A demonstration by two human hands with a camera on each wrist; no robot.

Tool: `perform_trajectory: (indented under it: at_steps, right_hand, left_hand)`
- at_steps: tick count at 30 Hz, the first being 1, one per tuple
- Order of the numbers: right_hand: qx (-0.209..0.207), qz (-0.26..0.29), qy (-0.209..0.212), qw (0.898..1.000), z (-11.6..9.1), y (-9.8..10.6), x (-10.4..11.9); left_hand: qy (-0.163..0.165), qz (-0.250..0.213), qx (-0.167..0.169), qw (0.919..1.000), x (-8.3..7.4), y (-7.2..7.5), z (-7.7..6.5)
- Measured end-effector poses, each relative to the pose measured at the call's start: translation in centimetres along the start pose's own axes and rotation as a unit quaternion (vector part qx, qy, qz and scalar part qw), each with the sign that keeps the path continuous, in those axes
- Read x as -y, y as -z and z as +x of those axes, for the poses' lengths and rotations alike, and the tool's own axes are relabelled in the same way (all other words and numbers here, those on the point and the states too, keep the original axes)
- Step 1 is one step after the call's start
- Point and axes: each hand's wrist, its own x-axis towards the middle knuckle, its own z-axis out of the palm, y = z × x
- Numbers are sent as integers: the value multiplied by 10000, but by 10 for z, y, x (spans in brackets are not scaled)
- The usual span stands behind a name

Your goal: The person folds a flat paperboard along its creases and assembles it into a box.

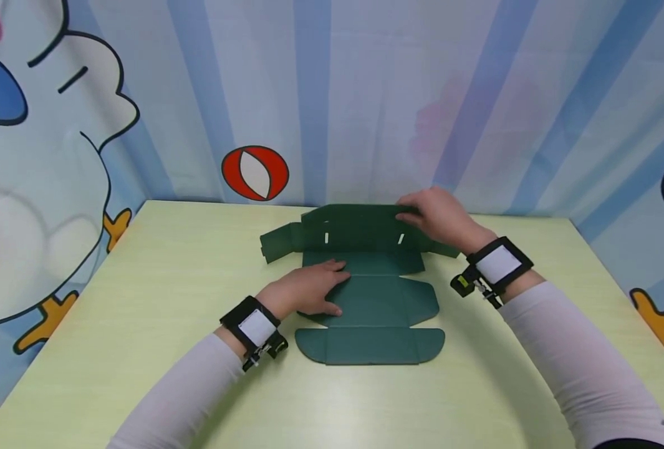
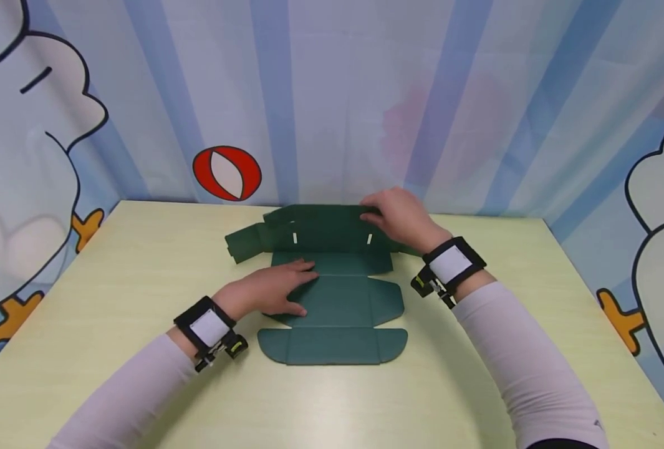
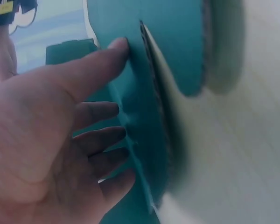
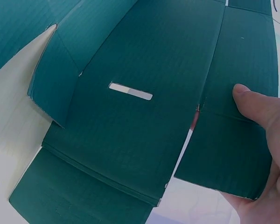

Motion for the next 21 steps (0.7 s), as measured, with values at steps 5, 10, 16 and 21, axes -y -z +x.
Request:
perform_trajectory:
  at_steps: [5, 10, 16, 21]
  right_hand:
    - [-10, -22, -20, 10000, -2, -1, 2]
    - [-8, -66, -31, 10000, -1, -1, 3]
    - [-194, -63, 41, 9998, 0, -3, 5]
    - [-385, -105, 28, 9992, -3, -7, 4]
  left_hand:
    - [-265, 637, -516, 9963, -9, 3, -2]
    - [-940, 1031, -1920, 9714, -16, 22, -5]
    - [-1408, 1658, -3850, 8969, -19, 47, -3]
    - [-882, 1951, -4152, 8842, -25, 64, 5]
